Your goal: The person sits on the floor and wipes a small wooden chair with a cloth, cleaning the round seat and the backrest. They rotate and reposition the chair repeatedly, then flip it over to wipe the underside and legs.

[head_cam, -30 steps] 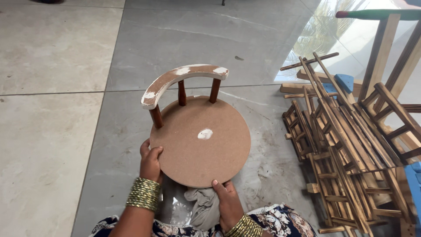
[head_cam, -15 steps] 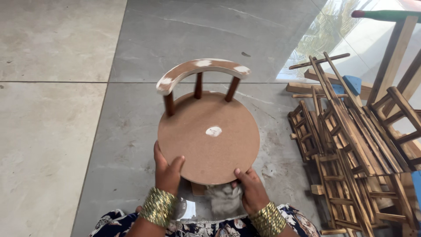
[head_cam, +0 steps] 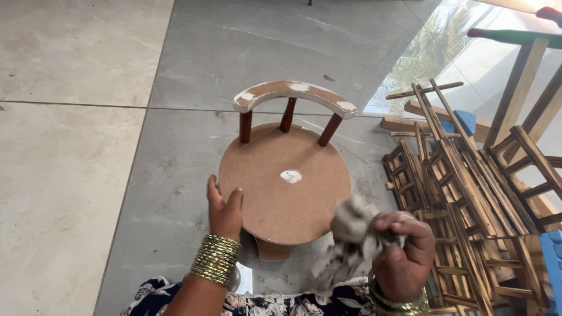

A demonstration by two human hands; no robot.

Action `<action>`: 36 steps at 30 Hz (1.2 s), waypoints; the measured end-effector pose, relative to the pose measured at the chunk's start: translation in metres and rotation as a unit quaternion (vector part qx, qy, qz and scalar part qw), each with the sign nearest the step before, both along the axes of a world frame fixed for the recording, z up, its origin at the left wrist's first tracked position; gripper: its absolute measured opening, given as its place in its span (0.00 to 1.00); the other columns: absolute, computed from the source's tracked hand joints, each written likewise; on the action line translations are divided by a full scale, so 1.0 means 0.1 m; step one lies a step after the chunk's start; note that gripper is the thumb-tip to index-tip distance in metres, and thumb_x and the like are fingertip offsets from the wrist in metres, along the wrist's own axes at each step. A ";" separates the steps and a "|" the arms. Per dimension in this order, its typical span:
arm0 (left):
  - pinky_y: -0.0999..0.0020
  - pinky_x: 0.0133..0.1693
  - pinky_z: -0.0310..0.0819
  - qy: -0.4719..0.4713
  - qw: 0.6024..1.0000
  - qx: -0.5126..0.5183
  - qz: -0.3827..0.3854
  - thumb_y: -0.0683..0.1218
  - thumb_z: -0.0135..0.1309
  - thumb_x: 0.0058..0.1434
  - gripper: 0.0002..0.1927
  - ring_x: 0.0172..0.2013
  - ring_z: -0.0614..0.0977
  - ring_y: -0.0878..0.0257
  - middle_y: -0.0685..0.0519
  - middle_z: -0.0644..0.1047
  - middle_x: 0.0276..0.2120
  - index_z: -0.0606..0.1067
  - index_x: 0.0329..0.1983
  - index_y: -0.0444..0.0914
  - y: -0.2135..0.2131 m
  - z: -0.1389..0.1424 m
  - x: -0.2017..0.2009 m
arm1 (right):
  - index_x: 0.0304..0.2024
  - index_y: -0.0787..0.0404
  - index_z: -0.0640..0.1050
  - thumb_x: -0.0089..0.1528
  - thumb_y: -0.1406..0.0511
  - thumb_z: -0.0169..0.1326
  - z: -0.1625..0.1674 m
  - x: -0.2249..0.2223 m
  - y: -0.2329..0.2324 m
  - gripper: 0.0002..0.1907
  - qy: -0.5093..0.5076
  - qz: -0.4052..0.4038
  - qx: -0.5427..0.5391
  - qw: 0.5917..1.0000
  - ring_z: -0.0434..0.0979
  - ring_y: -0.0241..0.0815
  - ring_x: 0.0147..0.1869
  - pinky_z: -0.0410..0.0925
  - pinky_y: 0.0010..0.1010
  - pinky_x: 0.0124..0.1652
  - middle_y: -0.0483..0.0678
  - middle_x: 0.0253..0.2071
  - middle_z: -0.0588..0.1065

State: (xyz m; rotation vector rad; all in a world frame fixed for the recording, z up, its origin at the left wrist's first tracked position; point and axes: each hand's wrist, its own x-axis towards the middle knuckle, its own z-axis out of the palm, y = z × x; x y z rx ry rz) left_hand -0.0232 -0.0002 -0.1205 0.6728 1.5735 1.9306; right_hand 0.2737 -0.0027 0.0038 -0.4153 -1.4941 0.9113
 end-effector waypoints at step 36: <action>0.61 0.64 0.62 -0.122 0.988 0.090 0.001 0.51 0.42 0.69 0.33 0.63 0.71 0.54 0.40 0.66 0.66 0.54 0.73 0.32 0.01 -0.14 -0.04 | 0.69 0.51 0.69 0.60 0.54 0.52 -0.23 -1.64 0.28 0.34 -0.591 0.036 0.214 0.777 0.51 0.70 0.77 0.46 0.60 0.69 0.58 0.74 0.59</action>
